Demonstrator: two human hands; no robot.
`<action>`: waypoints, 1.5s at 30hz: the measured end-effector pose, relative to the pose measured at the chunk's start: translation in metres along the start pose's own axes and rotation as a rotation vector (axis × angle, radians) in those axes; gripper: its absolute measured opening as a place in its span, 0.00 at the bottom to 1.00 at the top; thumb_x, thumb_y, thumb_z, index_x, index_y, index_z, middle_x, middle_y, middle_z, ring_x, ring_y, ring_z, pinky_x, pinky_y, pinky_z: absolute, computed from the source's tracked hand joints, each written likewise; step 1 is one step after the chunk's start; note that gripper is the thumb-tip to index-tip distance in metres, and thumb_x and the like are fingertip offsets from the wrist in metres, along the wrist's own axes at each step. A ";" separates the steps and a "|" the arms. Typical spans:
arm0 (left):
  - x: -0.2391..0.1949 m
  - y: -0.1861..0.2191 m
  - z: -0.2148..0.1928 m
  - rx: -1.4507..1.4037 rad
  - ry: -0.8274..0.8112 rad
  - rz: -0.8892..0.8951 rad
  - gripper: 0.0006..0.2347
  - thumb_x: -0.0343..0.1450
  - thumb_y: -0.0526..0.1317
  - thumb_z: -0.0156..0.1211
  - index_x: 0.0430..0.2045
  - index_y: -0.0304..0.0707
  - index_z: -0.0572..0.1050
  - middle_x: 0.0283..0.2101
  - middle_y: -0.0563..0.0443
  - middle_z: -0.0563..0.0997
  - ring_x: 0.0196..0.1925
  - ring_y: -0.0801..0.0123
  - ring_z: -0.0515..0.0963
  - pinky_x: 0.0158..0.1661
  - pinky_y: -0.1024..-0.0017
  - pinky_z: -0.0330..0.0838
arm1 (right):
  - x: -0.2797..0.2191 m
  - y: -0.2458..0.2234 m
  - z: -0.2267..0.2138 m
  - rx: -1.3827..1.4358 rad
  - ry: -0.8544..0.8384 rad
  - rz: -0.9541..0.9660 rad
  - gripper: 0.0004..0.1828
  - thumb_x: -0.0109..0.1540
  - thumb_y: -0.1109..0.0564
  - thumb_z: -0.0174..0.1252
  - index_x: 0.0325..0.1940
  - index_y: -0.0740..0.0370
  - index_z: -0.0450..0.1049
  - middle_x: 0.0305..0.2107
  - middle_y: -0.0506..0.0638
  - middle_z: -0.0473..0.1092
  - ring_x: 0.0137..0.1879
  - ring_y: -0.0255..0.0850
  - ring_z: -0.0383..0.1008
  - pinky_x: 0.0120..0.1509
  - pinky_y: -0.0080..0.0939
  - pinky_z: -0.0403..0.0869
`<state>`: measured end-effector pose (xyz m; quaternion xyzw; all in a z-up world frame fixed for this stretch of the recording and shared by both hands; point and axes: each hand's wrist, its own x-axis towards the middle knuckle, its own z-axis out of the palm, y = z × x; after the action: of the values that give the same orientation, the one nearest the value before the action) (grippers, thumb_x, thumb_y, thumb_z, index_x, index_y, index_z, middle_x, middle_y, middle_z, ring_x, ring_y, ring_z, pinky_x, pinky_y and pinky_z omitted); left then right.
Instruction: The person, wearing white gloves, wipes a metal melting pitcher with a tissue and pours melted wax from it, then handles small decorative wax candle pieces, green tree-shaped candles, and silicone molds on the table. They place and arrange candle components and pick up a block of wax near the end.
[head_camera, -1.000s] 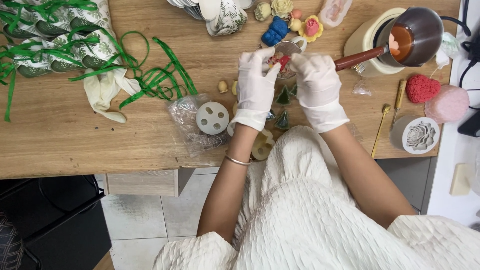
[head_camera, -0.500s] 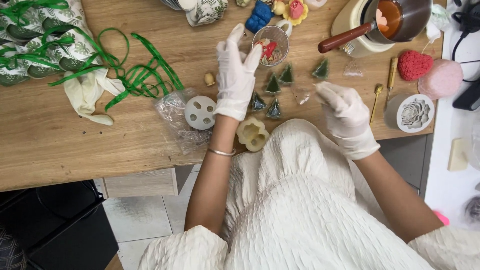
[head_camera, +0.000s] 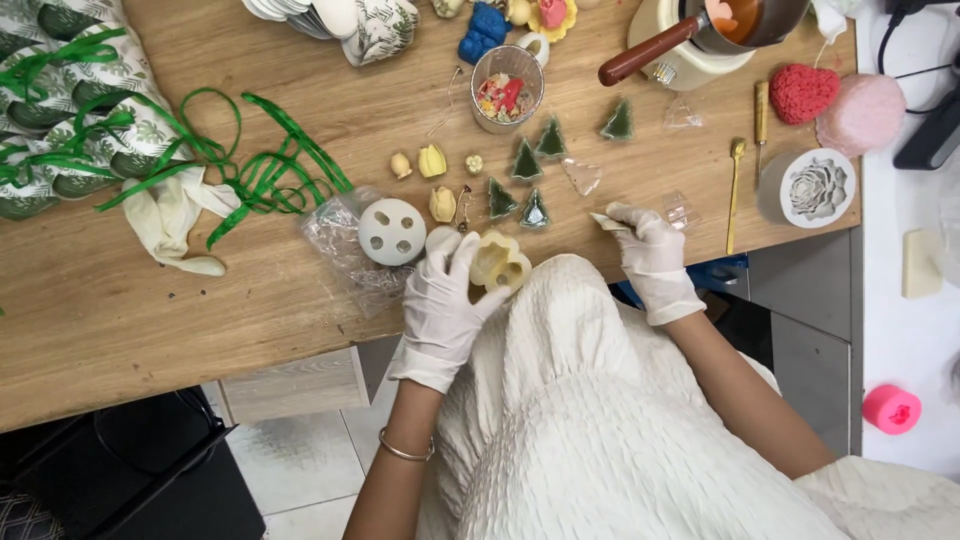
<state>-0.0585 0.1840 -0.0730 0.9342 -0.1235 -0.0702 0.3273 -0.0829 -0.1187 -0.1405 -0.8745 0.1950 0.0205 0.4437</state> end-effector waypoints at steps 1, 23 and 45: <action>0.000 0.006 0.000 0.045 -0.071 -0.019 0.34 0.62 0.55 0.71 0.61 0.39 0.69 0.61 0.41 0.70 0.63 0.51 0.69 0.62 0.53 0.61 | 0.003 0.001 0.004 0.014 -0.014 -0.044 0.10 0.66 0.62 0.63 0.51 0.69 0.78 0.44 0.57 0.79 0.48 0.37 0.80 0.55 0.34 0.77; 0.005 -0.037 0.067 0.272 -0.117 0.067 0.33 0.62 0.51 0.70 0.63 0.41 0.67 0.61 0.47 0.74 0.67 0.57 0.64 0.67 0.40 0.44 | 0.004 -0.059 0.098 -0.239 -0.320 -0.204 0.08 0.59 0.60 0.61 0.42 0.61 0.80 0.39 0.60 0.75 0.47 0.59 0.76 0.51 0.52 0.74; -0.007 -0.045 0.035 0.172 0.062 0.141 0.23 0.75 0.48 0.55 0.65 0.40 0.69 0.63 0.50 0.73 0.66 0.60 0.68 0.69 0.48 0.49 | 0.099 -0.181 0.038 -0.435 0.044 -0.873 0.21 0.56 0.70 0.64 0.53 0.61 0.76 0.47 0.57 0.76 0.49 0.55 0.73 0.56 0.45 0.74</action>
<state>-0.0645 0.1992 -0.1277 0.9495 -0.1844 -0.0074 0.2539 0.0788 -0.0246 -0.0453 -0.9472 -0.1897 -0.1457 0.2136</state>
